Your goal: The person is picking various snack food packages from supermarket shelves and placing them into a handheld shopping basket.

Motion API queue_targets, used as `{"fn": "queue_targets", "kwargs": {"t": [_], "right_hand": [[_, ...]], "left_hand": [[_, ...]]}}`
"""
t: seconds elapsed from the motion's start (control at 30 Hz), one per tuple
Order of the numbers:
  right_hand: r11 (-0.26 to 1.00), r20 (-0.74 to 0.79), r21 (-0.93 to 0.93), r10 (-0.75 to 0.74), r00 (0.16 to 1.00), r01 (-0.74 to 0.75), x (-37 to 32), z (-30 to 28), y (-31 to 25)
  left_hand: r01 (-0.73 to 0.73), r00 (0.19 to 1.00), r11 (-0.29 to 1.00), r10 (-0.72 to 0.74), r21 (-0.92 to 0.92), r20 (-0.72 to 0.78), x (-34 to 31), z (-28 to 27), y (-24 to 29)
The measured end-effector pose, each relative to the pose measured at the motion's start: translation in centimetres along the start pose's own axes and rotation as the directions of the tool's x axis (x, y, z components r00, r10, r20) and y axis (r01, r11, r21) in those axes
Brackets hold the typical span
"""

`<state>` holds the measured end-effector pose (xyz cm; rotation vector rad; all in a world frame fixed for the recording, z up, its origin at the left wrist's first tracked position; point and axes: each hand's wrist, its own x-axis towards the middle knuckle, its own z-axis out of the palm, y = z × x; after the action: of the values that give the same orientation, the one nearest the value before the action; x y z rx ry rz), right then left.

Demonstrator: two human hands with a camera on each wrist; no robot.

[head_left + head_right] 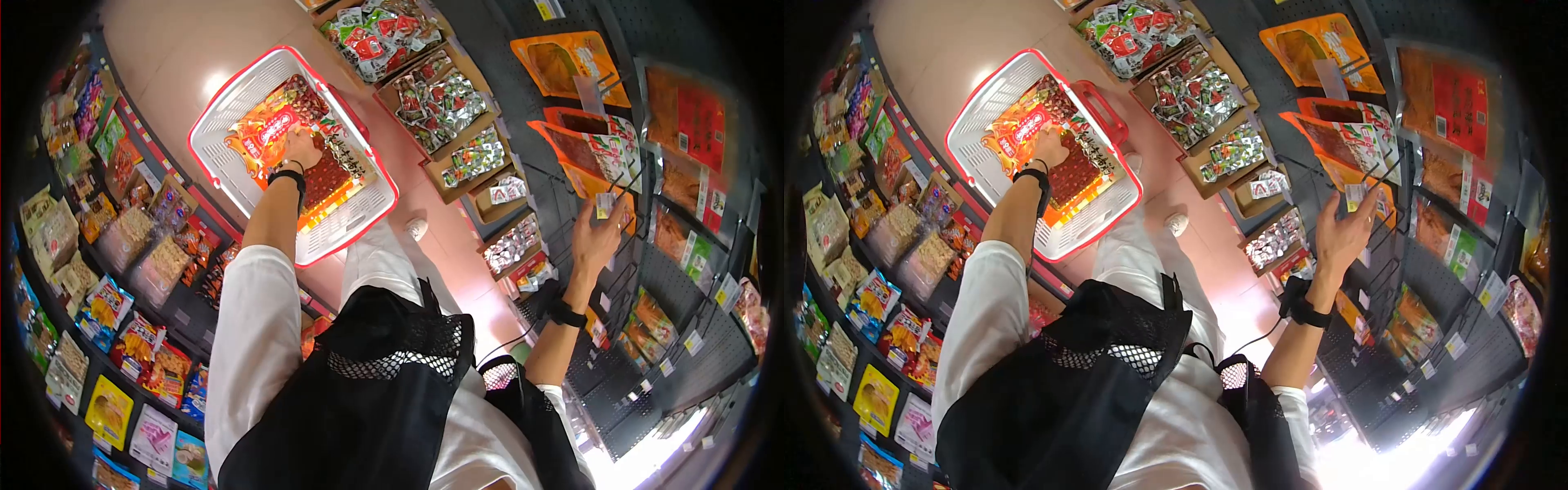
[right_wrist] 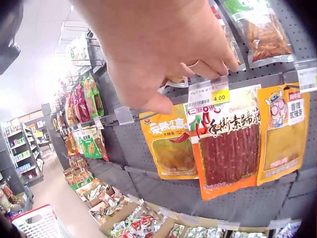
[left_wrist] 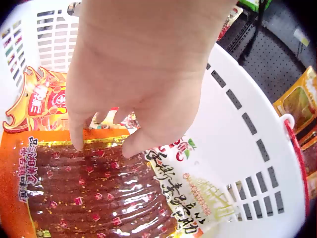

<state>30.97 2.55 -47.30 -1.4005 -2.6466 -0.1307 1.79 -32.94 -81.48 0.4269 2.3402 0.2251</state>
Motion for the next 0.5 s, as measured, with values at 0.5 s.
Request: {"fn": "queue_targets", "kwargs": {"t": [0.5], "right_hand": [[0.992, -0.101, 0.1, 0.081, 0.992, -0.071, 1.4, -0.9, -1.1]], "left_hand": [[0.074, 0.997, 0.993, -0.071, 0.097, -0.034, -0.9, -2.3, 1.0]]}}
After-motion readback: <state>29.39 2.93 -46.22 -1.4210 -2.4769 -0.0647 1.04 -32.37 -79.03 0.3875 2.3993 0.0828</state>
